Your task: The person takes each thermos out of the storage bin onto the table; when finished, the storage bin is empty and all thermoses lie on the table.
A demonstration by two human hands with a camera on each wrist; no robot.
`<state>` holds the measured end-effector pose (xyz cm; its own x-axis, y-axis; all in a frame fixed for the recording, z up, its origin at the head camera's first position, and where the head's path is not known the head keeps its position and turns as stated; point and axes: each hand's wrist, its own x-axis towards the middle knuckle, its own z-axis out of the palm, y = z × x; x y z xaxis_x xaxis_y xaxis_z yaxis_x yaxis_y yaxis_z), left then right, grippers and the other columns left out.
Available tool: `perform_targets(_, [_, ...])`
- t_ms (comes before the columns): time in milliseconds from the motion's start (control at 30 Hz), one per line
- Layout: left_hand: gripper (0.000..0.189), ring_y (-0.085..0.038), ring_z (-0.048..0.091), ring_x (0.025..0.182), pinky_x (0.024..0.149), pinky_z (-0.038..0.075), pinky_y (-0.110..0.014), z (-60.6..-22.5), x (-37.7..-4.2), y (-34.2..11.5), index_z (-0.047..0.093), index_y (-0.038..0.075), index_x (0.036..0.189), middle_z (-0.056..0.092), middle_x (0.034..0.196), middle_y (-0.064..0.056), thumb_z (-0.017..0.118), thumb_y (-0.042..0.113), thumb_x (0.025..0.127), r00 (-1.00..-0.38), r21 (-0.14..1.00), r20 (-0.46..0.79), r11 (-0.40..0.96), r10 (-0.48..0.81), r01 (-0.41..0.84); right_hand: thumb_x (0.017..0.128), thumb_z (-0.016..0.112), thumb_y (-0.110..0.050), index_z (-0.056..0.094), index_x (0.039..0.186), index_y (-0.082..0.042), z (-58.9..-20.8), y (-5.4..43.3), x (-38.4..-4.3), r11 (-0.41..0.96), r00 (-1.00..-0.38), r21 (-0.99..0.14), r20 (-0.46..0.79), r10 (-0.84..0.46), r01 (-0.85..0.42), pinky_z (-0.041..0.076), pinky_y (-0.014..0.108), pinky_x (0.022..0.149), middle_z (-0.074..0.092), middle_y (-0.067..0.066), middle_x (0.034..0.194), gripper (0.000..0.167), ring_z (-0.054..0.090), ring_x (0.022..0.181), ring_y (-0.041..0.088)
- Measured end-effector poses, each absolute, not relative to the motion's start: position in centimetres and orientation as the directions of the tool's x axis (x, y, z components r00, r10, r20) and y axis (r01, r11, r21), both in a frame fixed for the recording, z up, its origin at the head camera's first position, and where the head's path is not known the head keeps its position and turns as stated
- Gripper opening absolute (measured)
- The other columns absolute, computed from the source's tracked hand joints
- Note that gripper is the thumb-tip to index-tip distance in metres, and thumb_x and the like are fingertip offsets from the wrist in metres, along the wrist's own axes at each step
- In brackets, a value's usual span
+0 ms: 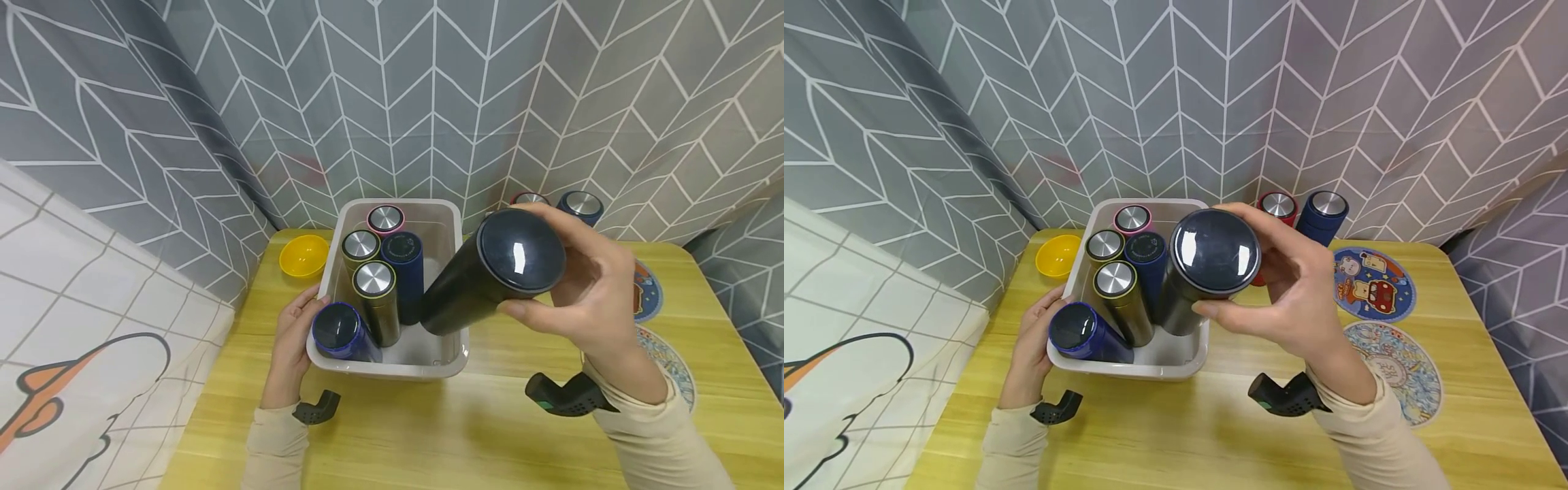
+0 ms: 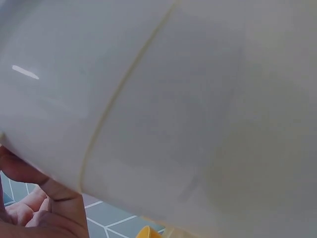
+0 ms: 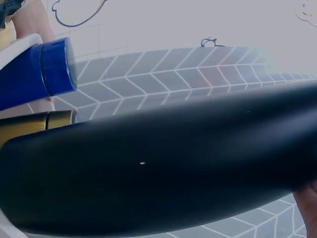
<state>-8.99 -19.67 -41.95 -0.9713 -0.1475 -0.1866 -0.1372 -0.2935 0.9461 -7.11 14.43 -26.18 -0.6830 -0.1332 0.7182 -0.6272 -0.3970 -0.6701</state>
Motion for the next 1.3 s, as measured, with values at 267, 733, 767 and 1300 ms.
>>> perform_targets(267, [0.029, -0.008, 0.064, 0.097, 0.086, 0.055, -0.022, -42.1, -8.9, -19.6, 0.067, 0.014, 0.122, 0.072, 0.104, 0.01, 0.057, 0.005, 0.096, -0.972, 0.943, -0.184, -0.306, -0.148, -0.131, 0.05, 0.074, 0.033, 0.05, 0.127, 0.025, -25.8, 16.1, -6.7, -0.41, -0.698, -0.672, 0.708, -0.109, -0.617, 0.057, 0.03, 0.094, 0.068, 0.025, 0.122, 0.081, 0.067, 0.11, 0.031])
perform_targets(733, [0.03, -0.009, 0.065, 0.096, 0.086, 0.055, -0.022, -42.4, -9.0, -19.5, 0.066, 0.011, 0.124, 0.072, 0.103, 0.009, 0.057, 0.003, 0.097, -0.976, 0.942, -0.16, -0.317, -0.149, -0.106, 0.054, 0.071, 0.036, 0.057, 0.129, 0.016, -26.3, 18.8, -6.5, -0.119, -0.844, -0.843, 0.533, -0.06, -0.524, 0.058, 0.019, 0.073, 0.073, 0.012, 0.115, 0.078, 0.07, 0.091, 0.016])
perform_targets(767, [0.031, -0.009, 0.065, 0.097, 0.087, 0.055, -0.022, -42.4, -9.0, -19.5, 0.065, 0.009, 0.126, 0.073, 0.103, 0.009, 0.056, 0.003, 0.097, -0.976, 0.943, -0.157, -0.317, -0.149, -0.103, 0.055, 0.072, 0.035, 0.058, 0.129, 0.014, -26.4, 18.9, -6.7, -0.078, -0.857, -0.859, 0.511, -0.06, -0.507, 0.057, 0.018, 0.073, 0.074, 0.009, 0.115, 0.078, 0.069, 0.091, 0.015])
perform_targets(1300, [0.029, -0.005, 0.063, 0.076, 0.074, 0.055, -0.019, -42.1, -8.7, -19.7, 0.074, 0.018, 0.108, 0.07, 0.08, 0.008, 0.059, -0.002, 0.093, -0.956, 0.947, -0.151, -0.314, -0.251, -0.067, 0.076, 0.087, -0.014, 0.058, 0.139, -0.017, -33.3, 18.3, -13.2, 0.409, -0.967, -0.878, 0.249, -0.06, -0.251, 0.048, 0.007, 0.091, 0.068, -0.008, 0.122, 0.069, 0.063, 0.107, -0.009])
